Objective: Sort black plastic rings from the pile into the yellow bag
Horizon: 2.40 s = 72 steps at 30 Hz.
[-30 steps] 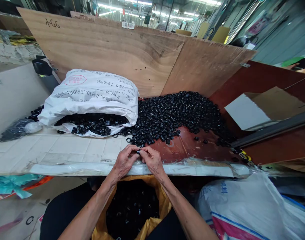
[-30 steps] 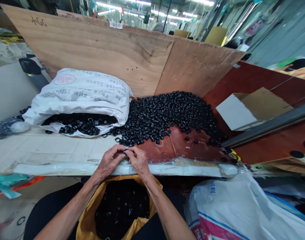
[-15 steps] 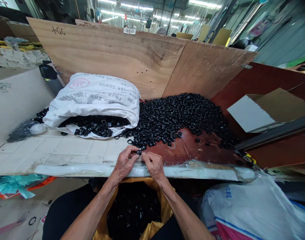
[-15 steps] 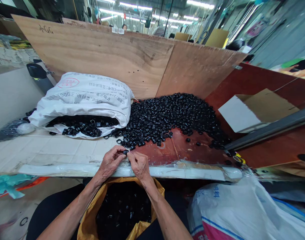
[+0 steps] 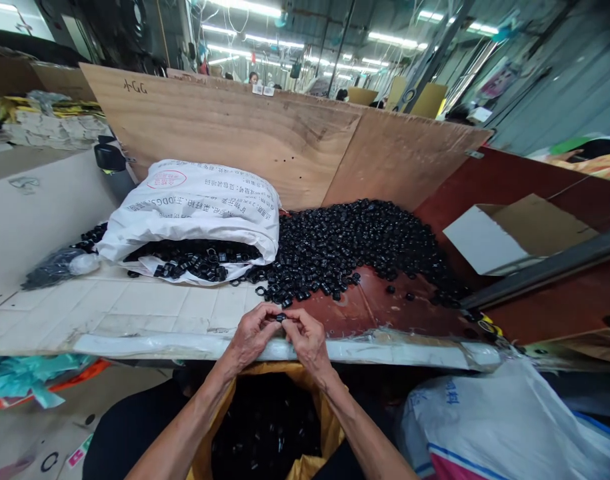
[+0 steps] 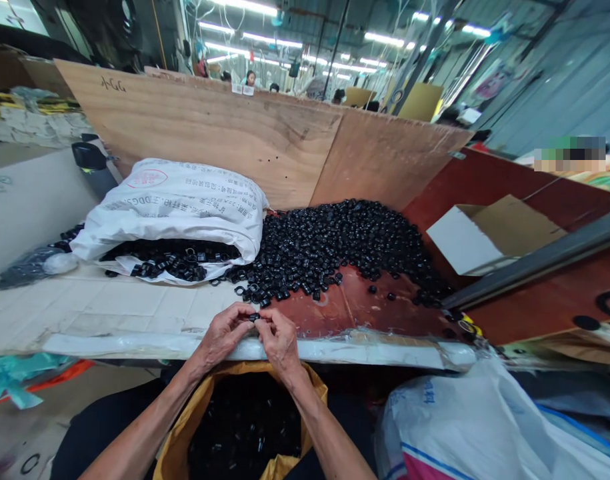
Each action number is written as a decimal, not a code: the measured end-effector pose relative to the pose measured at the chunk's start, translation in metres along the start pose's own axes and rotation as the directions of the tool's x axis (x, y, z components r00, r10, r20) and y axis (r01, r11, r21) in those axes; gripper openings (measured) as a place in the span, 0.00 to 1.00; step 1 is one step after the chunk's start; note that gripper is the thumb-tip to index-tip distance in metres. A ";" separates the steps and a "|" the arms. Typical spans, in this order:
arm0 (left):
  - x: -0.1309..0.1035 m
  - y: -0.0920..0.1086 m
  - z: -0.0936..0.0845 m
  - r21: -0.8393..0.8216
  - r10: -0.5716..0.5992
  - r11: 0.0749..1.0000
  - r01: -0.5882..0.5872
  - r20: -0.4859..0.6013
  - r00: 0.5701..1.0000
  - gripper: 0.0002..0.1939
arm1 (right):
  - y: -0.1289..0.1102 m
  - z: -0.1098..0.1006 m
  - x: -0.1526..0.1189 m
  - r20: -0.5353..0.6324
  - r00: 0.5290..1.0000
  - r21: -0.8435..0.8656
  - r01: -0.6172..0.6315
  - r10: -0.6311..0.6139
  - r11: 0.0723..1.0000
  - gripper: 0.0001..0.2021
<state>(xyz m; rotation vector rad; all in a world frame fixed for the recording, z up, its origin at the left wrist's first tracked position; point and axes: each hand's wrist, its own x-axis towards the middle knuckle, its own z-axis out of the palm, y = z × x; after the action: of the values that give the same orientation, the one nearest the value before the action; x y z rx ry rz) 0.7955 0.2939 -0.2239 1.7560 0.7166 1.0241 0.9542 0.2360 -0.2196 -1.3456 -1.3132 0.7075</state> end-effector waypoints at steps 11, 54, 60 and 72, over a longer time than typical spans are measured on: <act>-0.062 0.004 -0.004 0.427 0.380 0.782 -0.454 0.250 0.890 0.24 | -0.029 0.012 -0.054 0.257 0.737 0.454 -0.663 0.625 0.595 0.19; 0.020 -0.012 0.020 0.500 0.066 0.864 -0.064 0.013 0.998 0.15 | 0.014 -0.044 0.035 0.157 0.953 -0.050 0.270 -0.259 0.962 0.08; 0.021 -0.015 0.017 0.318 0.149 0.936 -0.152 0.033 0.988 0.16 | 0.018 -0.044 0.035 0.149 0.954 -0.075 0.272 -0.259 0.959 0.07; 0.020 -0.006 0.015 0.174 0.128 0.976 -0.130 0.025 0.991 0.13 | 0.022 -0.043 0.032 0.138 0.972 -0.057 0.200 -0.191 0.978 0.12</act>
<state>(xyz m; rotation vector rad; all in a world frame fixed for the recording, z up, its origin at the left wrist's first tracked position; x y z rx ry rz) 0.8180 0.3059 -0.2263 1.9820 0.7095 1.0611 1.0075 0.2581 -0.2213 -1.2201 -1.5658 0.6272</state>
